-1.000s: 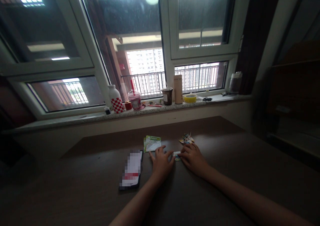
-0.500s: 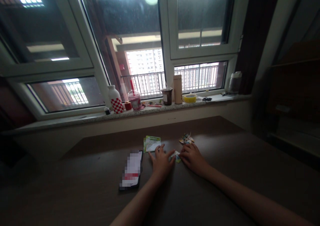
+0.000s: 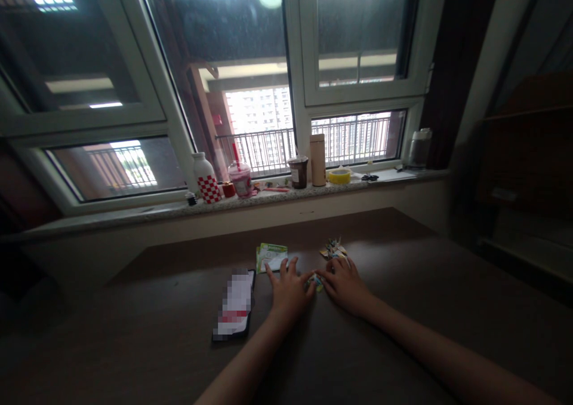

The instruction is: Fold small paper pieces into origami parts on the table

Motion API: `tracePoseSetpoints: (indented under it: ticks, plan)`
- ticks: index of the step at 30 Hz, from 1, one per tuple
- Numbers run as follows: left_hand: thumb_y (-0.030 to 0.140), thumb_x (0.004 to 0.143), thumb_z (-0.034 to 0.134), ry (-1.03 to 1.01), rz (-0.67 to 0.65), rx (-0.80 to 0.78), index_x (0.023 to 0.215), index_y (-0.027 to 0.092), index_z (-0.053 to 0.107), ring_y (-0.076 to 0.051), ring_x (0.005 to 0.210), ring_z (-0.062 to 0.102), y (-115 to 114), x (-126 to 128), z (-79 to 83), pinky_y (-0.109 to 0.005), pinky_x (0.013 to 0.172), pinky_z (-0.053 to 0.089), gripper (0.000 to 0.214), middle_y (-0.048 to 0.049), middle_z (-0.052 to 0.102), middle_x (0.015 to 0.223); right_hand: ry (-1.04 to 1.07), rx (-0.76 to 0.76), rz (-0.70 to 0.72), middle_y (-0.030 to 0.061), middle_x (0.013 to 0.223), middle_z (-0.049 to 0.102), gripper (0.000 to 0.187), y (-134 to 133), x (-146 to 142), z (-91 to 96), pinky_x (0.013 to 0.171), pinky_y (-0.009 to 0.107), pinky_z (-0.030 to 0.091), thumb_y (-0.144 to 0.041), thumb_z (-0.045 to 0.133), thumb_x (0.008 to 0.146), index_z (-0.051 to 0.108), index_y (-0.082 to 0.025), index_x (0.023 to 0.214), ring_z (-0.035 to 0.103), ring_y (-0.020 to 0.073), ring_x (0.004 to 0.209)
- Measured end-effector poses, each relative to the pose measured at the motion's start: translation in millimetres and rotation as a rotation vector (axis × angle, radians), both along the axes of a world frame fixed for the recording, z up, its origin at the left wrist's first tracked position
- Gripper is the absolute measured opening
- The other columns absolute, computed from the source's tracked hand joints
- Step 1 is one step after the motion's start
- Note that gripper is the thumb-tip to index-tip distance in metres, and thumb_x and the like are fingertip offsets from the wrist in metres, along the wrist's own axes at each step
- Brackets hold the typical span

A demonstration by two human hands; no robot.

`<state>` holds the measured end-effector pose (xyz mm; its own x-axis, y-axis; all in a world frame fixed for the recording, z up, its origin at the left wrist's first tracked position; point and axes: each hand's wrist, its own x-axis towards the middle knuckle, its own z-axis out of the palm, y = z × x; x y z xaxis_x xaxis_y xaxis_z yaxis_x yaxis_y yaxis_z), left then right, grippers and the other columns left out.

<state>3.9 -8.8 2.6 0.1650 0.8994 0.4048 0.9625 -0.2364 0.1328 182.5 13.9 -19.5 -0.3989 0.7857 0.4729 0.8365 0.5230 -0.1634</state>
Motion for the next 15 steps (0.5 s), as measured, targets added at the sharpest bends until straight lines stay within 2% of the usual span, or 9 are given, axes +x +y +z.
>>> tracePoseSetpoints:
  ticks: [4,10,15]
  plan:
    - [0.051,0.086,0.056,0.033,-0.017,0.031,0.112,0.045,0.069,-0.036,0.135,0.036,-0.6,-0.1,1.3,-0.073,0.109,-0.010,0.029,-0.0038,0.051,0.142,-0.006,-0.022,-0.020,0.0090,0.108,0.062,0.027,-1.8,0.4,6.2,0.108,0.058,0.027,-0.029,0.057,0.089,0.068,-0.031,0.114,0.051,0.0274,0.112]
    - [0.055,0.087,0.053,0.054,0.003,0.033,0.111,0.045,0.069,-0.035,0.134,0.038,-1.8,0.4,2.6,-0.074,0.109,-0.006,0.031,-0.0045,0.054,0.138,-0.010,0.035,-0.043,0.0083,0.108,0.064,0.019,-4.7,4.1,14.2,0.112,0.053,0.022,-0.039,0.060,0.088,0.072,-0.025,0.090,0.052,0.0264,0.114]
    - [0.055,0.087,0.053,0.060,0.014,0.048,0.110,0.045,0.069,-0.034,0.133,0.040,-3.0,0.8,2.2,-0.073,0.109,-0.004,0.030,-0.0053,0.055,0.137,-0.035,0.030,-0.082,0.0093,0.109,0.065,0.018,-6.6,4.1,18.6,0.111,0.054,0.022,-0.039,0.061,0.087,0.072,-0.024,0.086,0.052,0.0272,0.114]
